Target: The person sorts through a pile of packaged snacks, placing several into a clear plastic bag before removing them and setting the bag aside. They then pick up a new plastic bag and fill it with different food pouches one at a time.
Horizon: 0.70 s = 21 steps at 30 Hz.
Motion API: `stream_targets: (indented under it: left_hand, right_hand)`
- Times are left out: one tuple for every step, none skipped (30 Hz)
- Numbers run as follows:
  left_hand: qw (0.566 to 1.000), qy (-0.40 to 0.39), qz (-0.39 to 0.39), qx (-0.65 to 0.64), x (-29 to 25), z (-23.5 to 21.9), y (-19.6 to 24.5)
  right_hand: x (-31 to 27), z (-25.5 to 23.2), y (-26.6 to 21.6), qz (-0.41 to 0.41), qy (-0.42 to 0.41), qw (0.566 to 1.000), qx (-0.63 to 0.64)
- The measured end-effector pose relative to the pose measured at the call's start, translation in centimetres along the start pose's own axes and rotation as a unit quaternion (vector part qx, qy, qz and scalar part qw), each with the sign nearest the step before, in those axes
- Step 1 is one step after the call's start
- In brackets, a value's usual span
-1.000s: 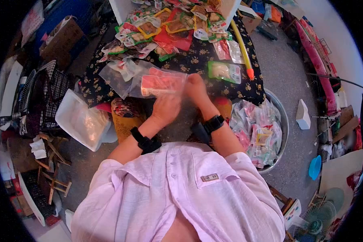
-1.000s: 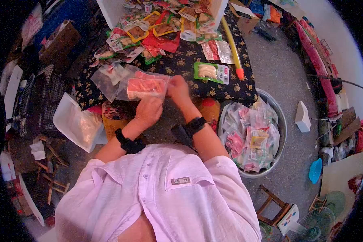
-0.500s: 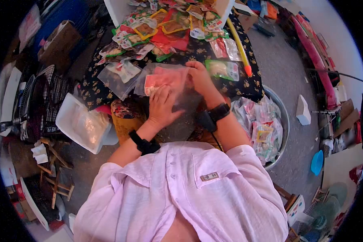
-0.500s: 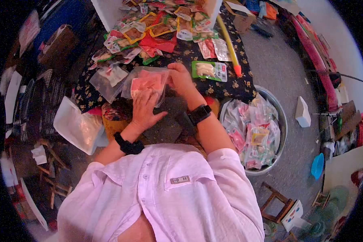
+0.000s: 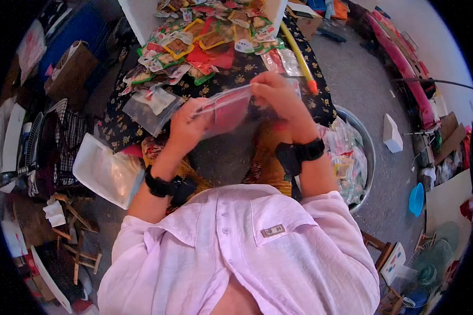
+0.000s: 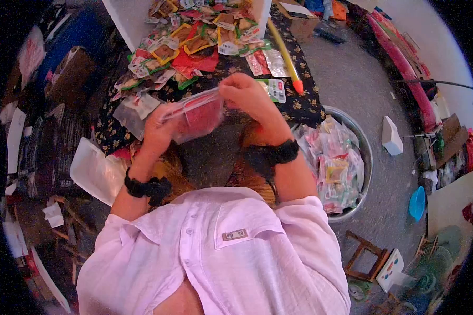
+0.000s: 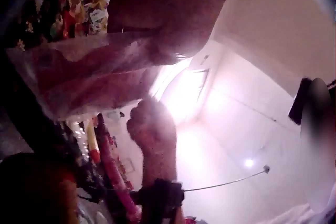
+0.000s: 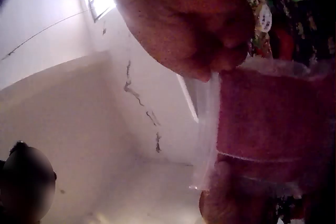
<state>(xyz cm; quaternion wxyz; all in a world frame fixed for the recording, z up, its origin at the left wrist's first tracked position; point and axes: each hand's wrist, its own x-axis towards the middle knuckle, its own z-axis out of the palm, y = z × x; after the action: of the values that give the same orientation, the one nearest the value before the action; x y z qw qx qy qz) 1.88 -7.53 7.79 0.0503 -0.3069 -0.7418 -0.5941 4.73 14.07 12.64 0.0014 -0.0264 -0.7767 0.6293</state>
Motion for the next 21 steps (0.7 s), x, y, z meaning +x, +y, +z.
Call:
stream_targets:
  left_hand:
    - [0.998,-0.009,-0.036,-0.053,0.3,-0.4,0.4]
    - [0.991,-0.019,-0.074,-0.106,0.5,-0.7,0.9]
    - [0.984,-0.019,-0.077,-0.157,0.6,-0.7,2.0]
    - [0.986,-0.036,-0.093,-0.137,0.5,-1.0,2.6]
    - [0.985,-0.056,-0.108,-0.119,0.3,-1.4,3.0]
    - [0.984,-0.084,-0.121,-0.104,0.2,-1.5,3.0]
    - [0.988,-0.105,-0.096,-0.066,0.0,-1.5,2.8]
    - [0.986,-0.113,-0.094,-0.082,-0.2,-1.0,3.4]
    - [0.984,-0.120,-0.091,-0.096,-0.6,-0.7,4.4]
    - [0.982,-0.126,-0.090,-0.109,-0.9,-0.4,4.9]
    - [0.975,-0.150,-0.106,-0.127,-1.3,-0.4,4.9]
    - [0.967,-0.171,-0.123,-0.142,-1.7,-0.5,4.8]
    - [0.960,-0.189,-0.140,-0.155,-1.9,-0.6,4.9]
    - [0.955,-0.200,-0.144,-0.165,-2.0,-0.5,5.1]
    - [0.950,-0.210,-0.149,-0.174,-2.1,-0.4,5.4]
    - [0.946,-0.218,-0.155,-0.183,-2.2,-0.3,5.5]
    - [0.951,-0.231,-0.096,-0.182,-2.3,0.0,5.5]
    - [0.948,-0.242,-0.083,-0.191,-2.3,0.5,5.6]
    - [0.944,-0.253,-0.071,-0.198,-2.5,1.0,5.6]
    - [0.941,-0.263,-0.060,-0.206,-2.7,1.4,5.6]
    - [0.920,-0.291,-0.123,-0.230,-3.2,1.5,5.0]
  right_hand:
    - [-0.6,-0.6,-0.3,0.002,-0.014,0.998,-0.055]
    - [-0.9,-1.0,0.1,-0.054,-0.031,0.991,-0.120]
    - [-1.2,-1.3,0.8,-0.107,-0.048,0.976,-0.184]
    - [-1.8,-1.3,0.5,-0.158,-0.063,0.954,-0.247]
    - [-2.7,-1.4,-0.4,-0.075,-0.102,0.963,-0.240]
    - [-3.4,-0.9,0.0,-0.163,-0.075,0.953,-0.243]
    - [-4.0,-0.3,0.6,-0.245,-0.045,0.936,-0.247]
    - [-4.6,0.3,1.0,-0.325,-0.013,0.911,-0.253]
    - [-5.2,0.9,0.8,-0.315,-0.041,0.911,-0.264]
    - [-5.7,1.3,0.4,-0.304,-0.071,0.910,-0.273]
    - [-6.3,1.3,0.3,-0.282,-0.087,0.917,-0.268]
    - [-6.7,1.3,0.2,-0.263,-0.105,0.923,-0.261]
    - [-7.0,1.2,0.2,-0.246,-0.125,0.928,-0.252]
    - [-7.5,1.0,0.4,-0.249,-0.125,0.929,-0.245]
    - [-7.8,0.9,0.7,-0.253,-0.127,0.929,-0.238]
    - [-8.2,0.8,0.9,-0.258,-0.131,0.929,-0.231]
    - [-8.5,0.6,1.1,-0.261,-0.138,0.927,-0.233]
    - [-9.0,0.4,1.1,-0.255,-0.125,0.927,-0.244]
    - [-9.5,0.3,1.1,-0.250,-0.113,0.927,-0.255]
    - [-10.0,0.1,1.1,-0.244,-0.101,0.927,-0.265]
    - [-10.3,0.1,1.6,-0.246,-0.108,0.927,-0.263]
